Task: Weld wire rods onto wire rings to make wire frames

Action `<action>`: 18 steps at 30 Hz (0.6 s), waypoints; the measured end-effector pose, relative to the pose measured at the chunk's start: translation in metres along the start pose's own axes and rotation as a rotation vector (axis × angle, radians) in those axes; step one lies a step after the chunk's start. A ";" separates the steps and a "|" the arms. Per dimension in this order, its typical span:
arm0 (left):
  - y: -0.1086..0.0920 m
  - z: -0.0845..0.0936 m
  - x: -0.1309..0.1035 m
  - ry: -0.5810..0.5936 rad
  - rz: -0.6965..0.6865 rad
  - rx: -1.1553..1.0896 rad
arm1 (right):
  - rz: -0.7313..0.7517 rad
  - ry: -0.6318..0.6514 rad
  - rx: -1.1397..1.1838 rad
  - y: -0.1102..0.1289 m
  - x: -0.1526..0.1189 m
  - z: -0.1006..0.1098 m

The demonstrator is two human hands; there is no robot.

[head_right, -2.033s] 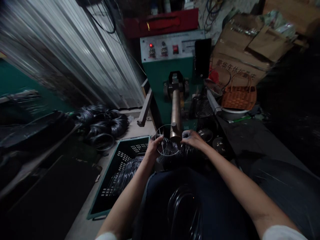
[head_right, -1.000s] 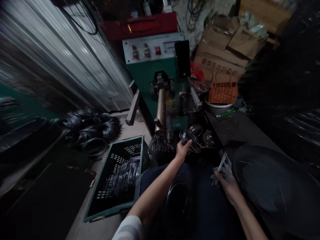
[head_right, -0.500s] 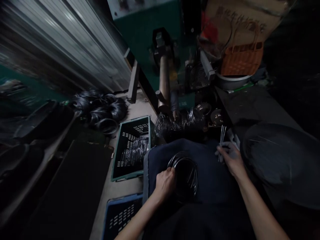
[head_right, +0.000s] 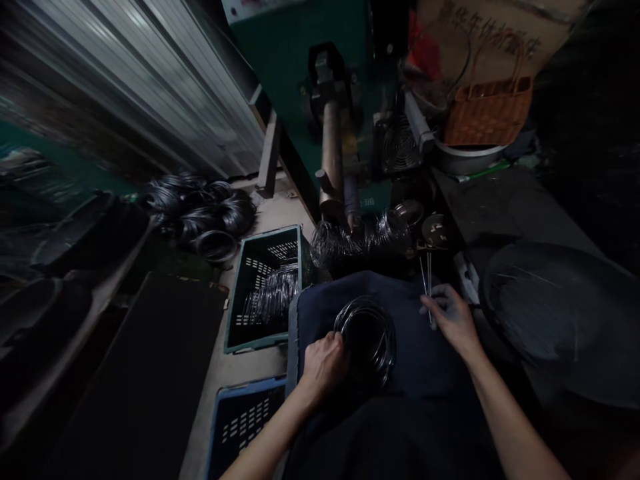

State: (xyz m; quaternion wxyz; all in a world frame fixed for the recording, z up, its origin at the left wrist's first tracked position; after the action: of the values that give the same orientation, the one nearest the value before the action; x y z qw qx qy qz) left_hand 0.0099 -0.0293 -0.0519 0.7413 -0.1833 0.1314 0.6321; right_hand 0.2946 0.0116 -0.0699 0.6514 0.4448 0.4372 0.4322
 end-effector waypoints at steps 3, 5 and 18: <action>-0.004 0.006 -0.001 -0.005 -0.006 0.001 | -0.005 0.018 -0.008 0.001 0.000 0.001; -0.006 0.010 -0.001 -0.037 -0.010 -0.005 | 0.000 0.015 -0.024 0.002 -0.001 0.001; 0.025 -0.003 -0.015 -0.070 0.048 -0.185 | 0.024 0.042 -0.004 0.002 -0.002 0.005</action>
State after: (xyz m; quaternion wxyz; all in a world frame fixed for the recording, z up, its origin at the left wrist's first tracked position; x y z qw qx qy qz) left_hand -0.0174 -0.0405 -0.0504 0.7100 -0.2255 0.0509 0.6652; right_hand 0.2984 0.0088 -0.0668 0.6377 0.4395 0.4446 0.4499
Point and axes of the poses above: each hand's wrist, its own x-axis towards the middle knuckle, its own z-axis out of the back of the hand, y = z × x, the point moved 2 cm from there along x, towards the middle knuckle, and after that the axes turned 3 degrees about -y, right-handed, at the moved point
